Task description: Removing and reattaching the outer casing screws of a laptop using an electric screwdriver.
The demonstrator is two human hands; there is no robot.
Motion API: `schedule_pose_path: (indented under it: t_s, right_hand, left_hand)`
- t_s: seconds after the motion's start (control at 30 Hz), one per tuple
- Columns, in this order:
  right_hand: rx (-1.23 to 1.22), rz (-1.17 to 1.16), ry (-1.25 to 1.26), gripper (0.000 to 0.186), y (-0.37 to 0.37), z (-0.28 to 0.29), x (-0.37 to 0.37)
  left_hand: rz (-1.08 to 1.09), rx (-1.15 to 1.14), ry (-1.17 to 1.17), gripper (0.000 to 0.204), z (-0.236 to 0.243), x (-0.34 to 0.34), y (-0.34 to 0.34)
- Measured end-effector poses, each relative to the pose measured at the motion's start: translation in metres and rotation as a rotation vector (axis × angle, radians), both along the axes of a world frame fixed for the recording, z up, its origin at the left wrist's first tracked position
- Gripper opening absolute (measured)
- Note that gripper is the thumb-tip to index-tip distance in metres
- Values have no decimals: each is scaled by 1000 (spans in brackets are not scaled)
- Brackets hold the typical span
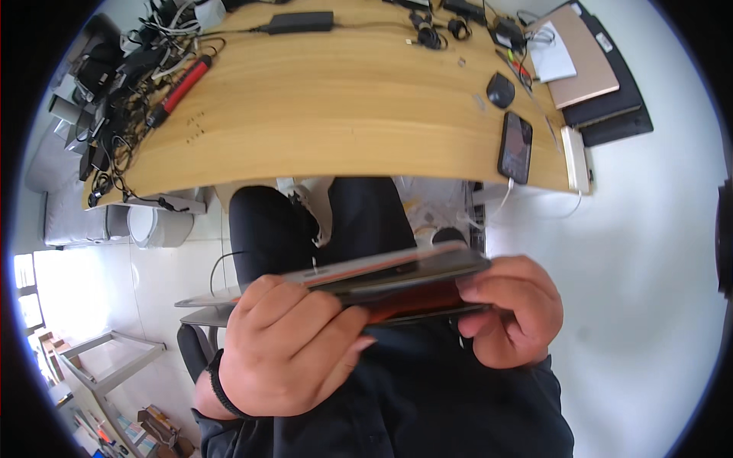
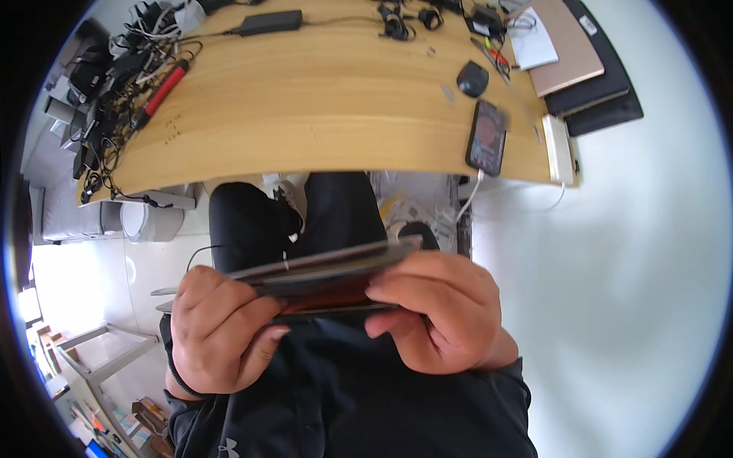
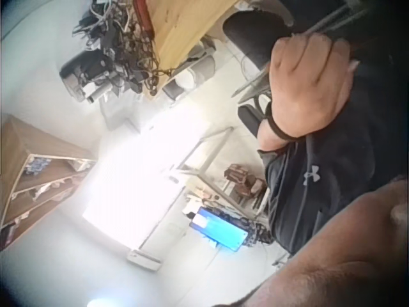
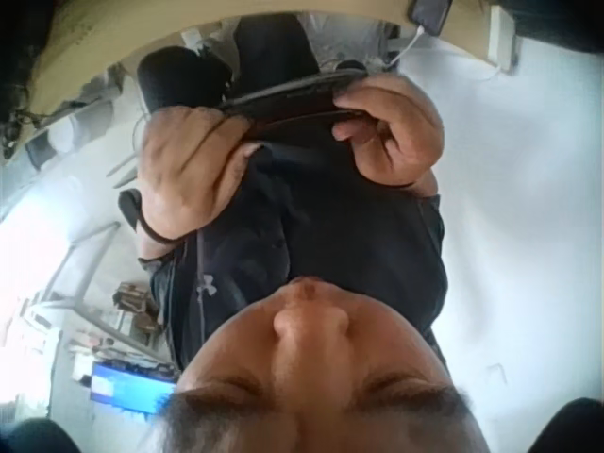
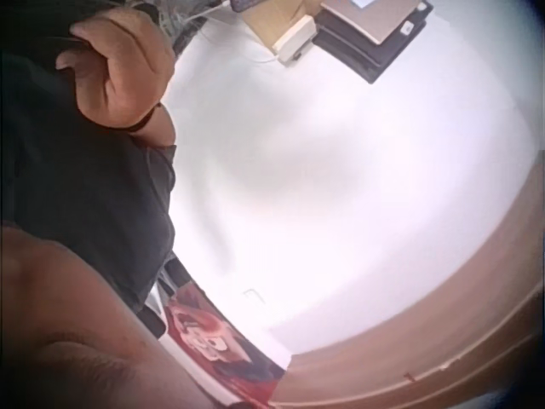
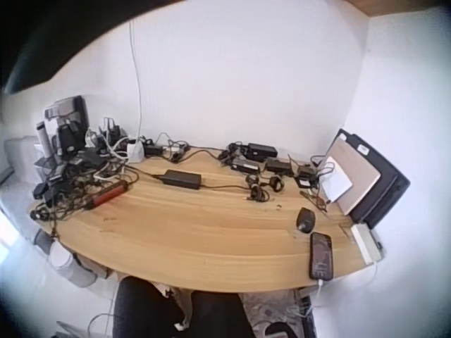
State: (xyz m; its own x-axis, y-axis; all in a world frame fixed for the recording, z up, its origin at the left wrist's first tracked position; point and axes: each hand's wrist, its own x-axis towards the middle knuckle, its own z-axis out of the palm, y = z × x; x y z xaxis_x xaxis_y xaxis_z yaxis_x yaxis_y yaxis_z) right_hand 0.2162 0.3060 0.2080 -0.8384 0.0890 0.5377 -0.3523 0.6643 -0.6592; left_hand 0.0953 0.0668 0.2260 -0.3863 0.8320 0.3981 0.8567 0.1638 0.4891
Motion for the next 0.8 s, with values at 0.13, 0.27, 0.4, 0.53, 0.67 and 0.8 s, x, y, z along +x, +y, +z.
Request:
schedule_pose_path:
  t_s: [0.13, 0.27, 0.4, 0.53, 0.67, 0.8]
  right_hand:
    - [-37, 15, 62, 29, -6, -3, -4]
    - [-90, 62, 63, 38, -9, -3, -12]
    - [-48, 165, 164, 45, -6, -11, -26]
    - [162, 303, 232, 59, 3, 10, -40]
    - [111, 310, 239, 68, 2, -21, -34]
    - [-147, 75, 396, 66, -3, -48, -26]
  left_hand:
    - [-84, 17, 65, 32, 4, 8, 29]
    - [-7, 32, 128, 37, 7, 10, 37]
    - [-6, 18, 127, 30, 11, 3, 25]
    - [41, 67, -2, 24, 10, 1, 16]
    - [207, 133, -166, 21, 7, 11, 9]
    - [129, 206, -182, 18, 1, -2, 14]
